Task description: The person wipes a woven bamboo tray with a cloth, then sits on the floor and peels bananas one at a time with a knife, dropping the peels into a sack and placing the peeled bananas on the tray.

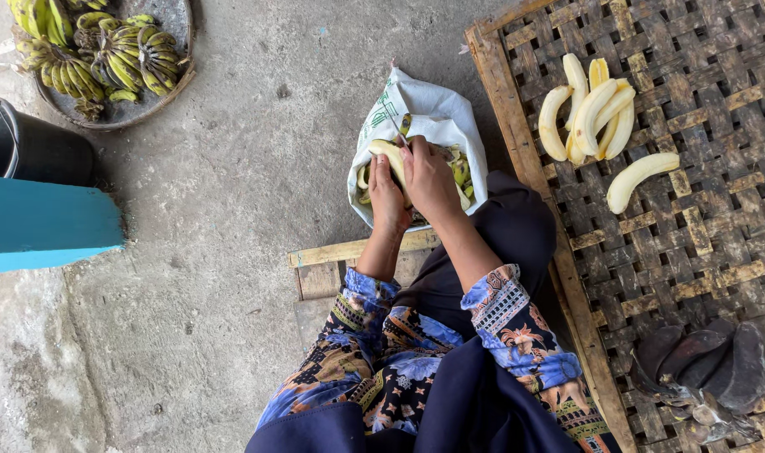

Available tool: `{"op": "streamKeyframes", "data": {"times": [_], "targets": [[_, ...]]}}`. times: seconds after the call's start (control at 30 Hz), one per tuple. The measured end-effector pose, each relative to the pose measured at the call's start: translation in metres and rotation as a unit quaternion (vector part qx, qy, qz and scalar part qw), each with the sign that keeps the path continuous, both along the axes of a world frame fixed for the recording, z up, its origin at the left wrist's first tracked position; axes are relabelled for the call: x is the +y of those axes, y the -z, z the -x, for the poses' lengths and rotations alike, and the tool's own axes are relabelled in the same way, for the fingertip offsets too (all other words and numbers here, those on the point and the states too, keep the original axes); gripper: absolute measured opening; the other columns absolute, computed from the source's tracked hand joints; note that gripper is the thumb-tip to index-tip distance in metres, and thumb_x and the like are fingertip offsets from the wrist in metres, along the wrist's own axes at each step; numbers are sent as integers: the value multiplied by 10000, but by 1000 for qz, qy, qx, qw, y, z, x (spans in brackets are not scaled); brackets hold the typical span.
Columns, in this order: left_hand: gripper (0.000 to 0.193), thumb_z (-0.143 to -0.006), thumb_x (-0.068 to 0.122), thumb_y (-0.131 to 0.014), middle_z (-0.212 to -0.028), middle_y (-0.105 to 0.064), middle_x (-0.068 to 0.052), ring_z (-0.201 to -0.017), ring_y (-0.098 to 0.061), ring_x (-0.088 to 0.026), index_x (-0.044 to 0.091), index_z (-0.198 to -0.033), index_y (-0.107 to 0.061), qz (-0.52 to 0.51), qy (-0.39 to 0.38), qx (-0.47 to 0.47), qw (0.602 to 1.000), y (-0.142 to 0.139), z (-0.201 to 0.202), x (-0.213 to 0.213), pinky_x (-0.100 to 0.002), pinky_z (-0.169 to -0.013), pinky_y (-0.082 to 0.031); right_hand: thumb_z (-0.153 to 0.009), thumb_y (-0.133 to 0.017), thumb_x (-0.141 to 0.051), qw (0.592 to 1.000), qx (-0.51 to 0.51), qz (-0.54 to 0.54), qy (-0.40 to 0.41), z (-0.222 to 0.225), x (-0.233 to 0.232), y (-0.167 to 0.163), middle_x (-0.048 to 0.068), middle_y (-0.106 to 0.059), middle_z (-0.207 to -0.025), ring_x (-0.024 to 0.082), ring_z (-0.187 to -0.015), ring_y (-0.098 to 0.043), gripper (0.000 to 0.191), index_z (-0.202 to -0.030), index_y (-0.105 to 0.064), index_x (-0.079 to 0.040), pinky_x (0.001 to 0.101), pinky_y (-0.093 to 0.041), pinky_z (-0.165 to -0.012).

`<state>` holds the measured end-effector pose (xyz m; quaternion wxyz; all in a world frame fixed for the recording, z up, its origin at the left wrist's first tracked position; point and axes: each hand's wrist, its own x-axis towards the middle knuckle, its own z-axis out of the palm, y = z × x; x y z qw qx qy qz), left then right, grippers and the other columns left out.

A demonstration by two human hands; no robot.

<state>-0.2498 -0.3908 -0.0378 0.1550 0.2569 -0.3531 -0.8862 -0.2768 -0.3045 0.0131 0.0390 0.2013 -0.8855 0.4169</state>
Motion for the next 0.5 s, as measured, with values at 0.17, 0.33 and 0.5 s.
{"op": "streamKeyframes", "data": {"times": [0.17,0.33,0.5], "targets": [[466,-1099,303,-349,-1404,-611,-162,-1255,-621,-264,47,-1478,-439,-39,38,97,994,-10,-5,-4,-394,-1084,-504,-1085,-547,-162,995,8,96,5,-1,0,7,231,-699,-986,446,-921,-695,153,-1114,-520,-14,512,-540,-740],[413,-1166,274,-370,-1352,-645,-172,-1240,-643,-271,4,-1452,-499,-232,116,209,943,-8,1,-8,-389,-1107,-517,-1101,-560,-121,929,-71,360,-41,2,-3,10,175,-739,-1166,282,-1079,-705,122,-1125,-577,-3,386,-553,-917],[379,-1155,294,-431,-1193,-660,-112,-1049,-665,-234,35,-1427,-484,-84,55,80,992,1,13,-4,-390,-888,-553,-1091,-585,-166,922,-153,356,7,7,3,15,131,-699,-1026,179,-939,-654,162,-1138,-622,-15,339,-535,-850]]}}
